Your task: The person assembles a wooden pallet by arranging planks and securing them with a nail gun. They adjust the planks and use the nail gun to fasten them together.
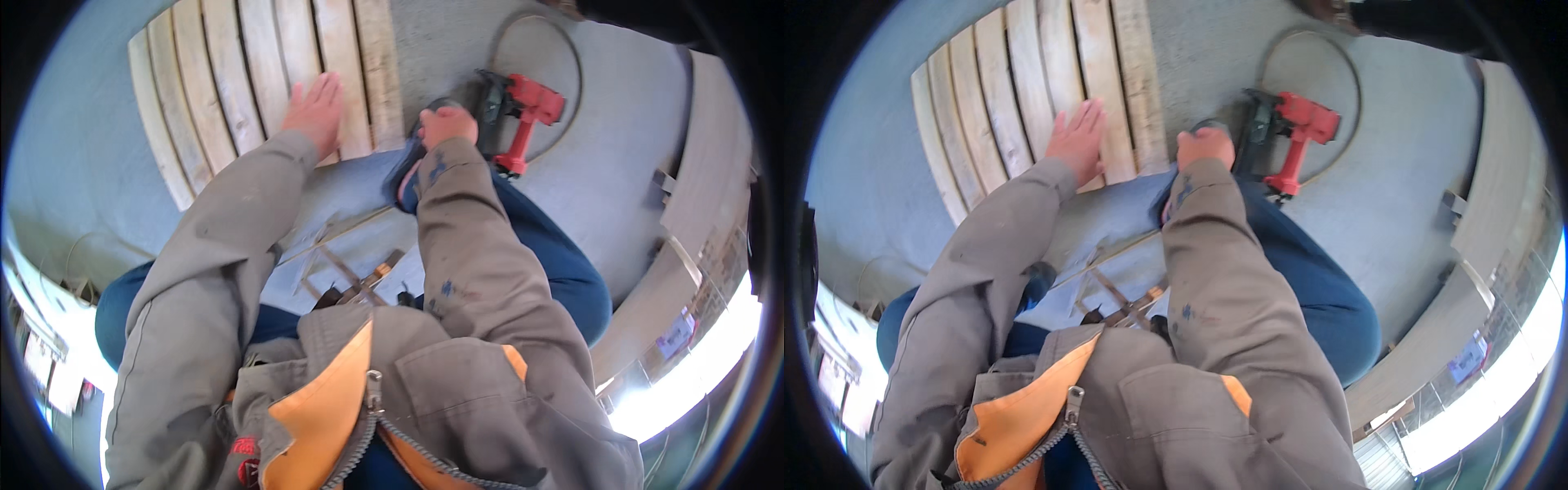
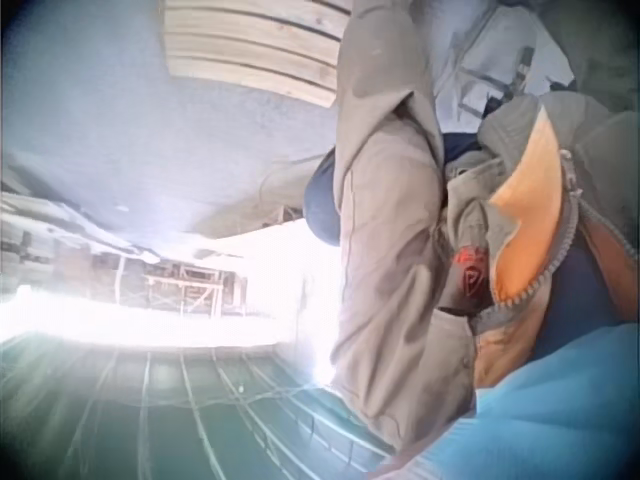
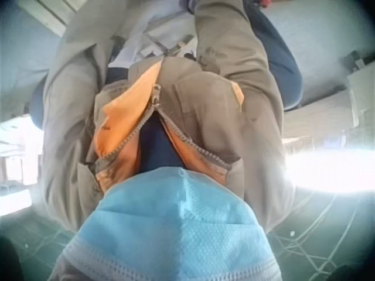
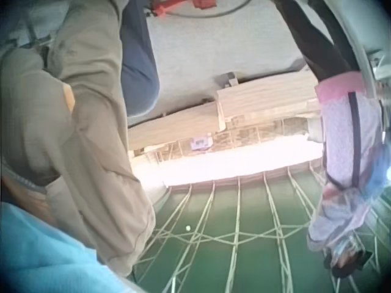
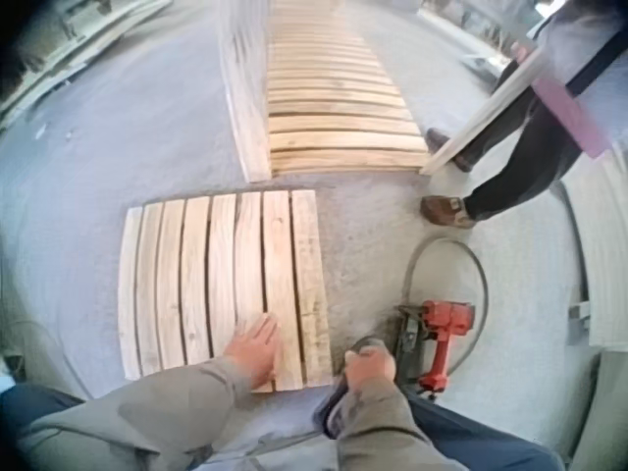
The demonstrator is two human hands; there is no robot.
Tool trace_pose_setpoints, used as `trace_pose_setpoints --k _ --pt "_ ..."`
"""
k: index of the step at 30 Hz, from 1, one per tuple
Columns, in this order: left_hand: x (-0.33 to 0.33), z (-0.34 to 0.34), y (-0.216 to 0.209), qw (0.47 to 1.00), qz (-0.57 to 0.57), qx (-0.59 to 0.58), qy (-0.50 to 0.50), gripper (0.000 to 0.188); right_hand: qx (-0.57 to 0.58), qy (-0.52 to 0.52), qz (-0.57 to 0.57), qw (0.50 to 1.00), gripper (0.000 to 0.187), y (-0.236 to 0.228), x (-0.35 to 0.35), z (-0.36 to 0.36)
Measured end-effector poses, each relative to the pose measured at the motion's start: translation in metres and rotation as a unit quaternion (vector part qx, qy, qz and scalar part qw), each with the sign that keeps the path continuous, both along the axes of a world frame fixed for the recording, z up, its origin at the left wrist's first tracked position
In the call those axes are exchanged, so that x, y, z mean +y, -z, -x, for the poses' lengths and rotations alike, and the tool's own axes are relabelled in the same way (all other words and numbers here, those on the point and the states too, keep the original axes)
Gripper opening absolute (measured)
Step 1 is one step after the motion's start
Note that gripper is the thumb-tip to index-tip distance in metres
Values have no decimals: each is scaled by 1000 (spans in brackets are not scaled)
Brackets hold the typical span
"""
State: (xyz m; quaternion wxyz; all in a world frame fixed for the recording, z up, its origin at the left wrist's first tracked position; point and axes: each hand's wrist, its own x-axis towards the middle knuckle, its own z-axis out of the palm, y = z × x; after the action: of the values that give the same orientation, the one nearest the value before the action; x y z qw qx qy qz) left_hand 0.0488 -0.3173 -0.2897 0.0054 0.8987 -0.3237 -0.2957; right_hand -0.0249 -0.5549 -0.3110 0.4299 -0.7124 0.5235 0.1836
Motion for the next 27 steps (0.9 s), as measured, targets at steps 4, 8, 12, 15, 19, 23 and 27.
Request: trace_pose_setpoints --k 4,8,12,15,19,23,27 --pt "-1 -4 -13 1000 -7 21 -15 86 99 -220 282 929 36 -31 -121 -51" --pt "-6 -5 -2 1000 6 10 -15 84 230 -266 130 927 44 -11 -235 -30" --pt "-7 -6 1 1000 1 12 -12 81 253 -262 246 898 46 -4 -211 7" --pt "6 -6 0 1000 -24 -1 -9 81 223 -84 402 884 41 9 -197 0" --pt "-4 -10 12 1000 3 7 9 79 221 -312 211 900 44 57 -303 66" --pt "6 -9 13 1000 13 -11 5 75 38 -127 99 986 43 77 -280 69" --pt "4 -6 14 999 5 -28 19 76 72 -135 113 982 42 43 -275 45"
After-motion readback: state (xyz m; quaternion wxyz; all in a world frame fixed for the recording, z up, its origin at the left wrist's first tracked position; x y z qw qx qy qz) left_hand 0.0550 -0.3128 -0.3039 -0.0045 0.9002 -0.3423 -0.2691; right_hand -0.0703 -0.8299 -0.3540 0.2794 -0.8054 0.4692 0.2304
